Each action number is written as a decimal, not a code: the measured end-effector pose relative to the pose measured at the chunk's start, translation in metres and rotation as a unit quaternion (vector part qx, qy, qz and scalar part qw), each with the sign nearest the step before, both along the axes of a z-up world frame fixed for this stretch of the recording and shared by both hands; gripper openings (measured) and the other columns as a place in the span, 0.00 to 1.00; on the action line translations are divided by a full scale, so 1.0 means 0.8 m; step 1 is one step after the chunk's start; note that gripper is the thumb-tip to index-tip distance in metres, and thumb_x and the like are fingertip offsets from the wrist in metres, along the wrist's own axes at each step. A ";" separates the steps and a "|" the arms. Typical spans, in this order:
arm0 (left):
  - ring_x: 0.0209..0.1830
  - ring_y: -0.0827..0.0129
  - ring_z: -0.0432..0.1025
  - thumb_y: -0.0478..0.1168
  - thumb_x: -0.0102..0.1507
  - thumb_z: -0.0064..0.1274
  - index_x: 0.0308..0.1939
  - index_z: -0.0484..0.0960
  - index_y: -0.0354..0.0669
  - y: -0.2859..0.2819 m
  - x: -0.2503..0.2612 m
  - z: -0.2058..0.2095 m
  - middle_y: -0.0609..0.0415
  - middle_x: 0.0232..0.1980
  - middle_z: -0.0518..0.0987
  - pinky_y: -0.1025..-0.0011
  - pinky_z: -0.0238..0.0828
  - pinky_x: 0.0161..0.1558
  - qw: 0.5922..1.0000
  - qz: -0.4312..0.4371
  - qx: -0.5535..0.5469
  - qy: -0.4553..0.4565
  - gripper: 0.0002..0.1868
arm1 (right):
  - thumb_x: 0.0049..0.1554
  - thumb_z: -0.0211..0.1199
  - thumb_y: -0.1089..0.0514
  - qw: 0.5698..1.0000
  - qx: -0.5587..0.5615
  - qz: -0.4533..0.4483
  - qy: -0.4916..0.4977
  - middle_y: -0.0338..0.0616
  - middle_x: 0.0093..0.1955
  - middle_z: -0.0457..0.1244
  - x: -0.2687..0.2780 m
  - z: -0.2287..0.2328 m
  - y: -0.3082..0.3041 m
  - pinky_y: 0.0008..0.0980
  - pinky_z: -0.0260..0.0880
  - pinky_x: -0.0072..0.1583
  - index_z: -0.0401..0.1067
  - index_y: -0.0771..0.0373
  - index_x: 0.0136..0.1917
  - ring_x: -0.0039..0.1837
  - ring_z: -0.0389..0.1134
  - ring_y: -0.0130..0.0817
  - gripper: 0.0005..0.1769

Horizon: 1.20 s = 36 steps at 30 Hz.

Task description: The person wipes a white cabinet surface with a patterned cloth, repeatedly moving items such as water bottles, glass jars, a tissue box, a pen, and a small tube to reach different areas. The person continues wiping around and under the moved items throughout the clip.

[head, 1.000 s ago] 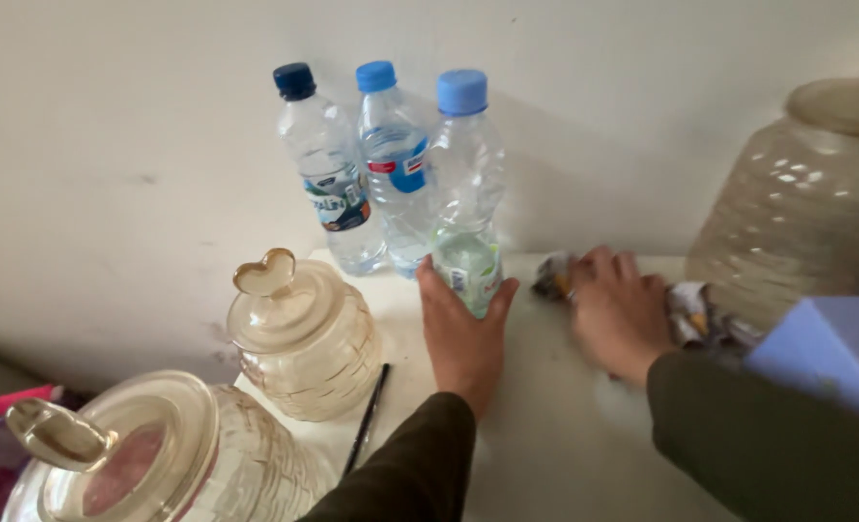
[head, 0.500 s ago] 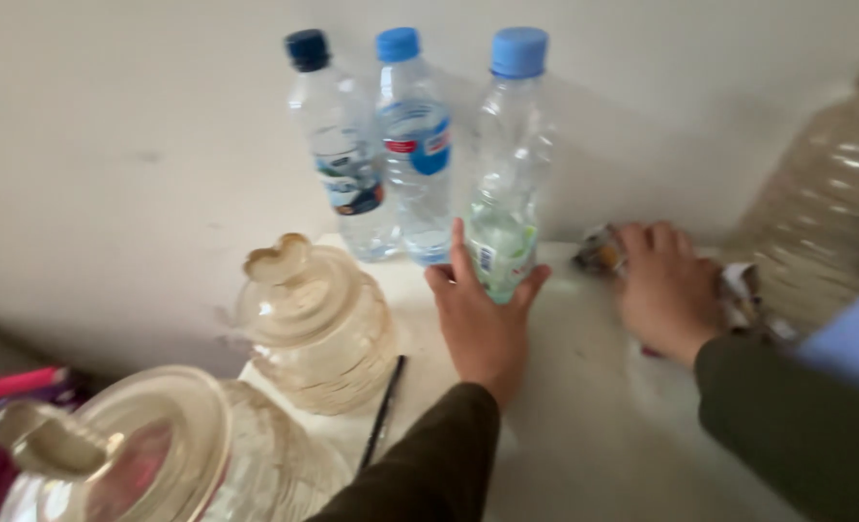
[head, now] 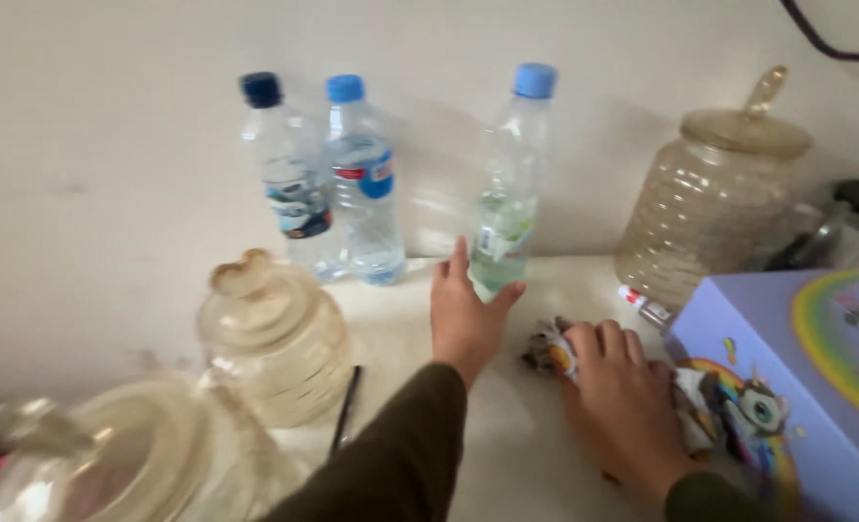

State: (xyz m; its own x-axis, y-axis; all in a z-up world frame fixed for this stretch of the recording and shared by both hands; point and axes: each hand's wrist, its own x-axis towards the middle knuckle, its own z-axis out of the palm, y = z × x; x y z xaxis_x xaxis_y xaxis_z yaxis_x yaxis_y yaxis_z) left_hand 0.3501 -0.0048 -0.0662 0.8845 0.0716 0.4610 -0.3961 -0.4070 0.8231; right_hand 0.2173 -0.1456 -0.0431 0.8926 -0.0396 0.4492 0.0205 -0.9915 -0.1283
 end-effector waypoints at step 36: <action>0.83 0.41 0.38 0.37 0.50 0.68 0.77 0.51 0.46 0.122 -0.151 0.081 0.39 0.82 0.43 0.40 0.38 0.74 0.912 0.359 0.131 -0.145 0.56 | 0.38 0.77 0.50 0.883 0.449 0.099 0.095 0.52 0.55 0.67 0.097 0.067 0.014 0.41 0.75 0.50 0.56 0.67 0.67 0.49 0.73 0.42 0.50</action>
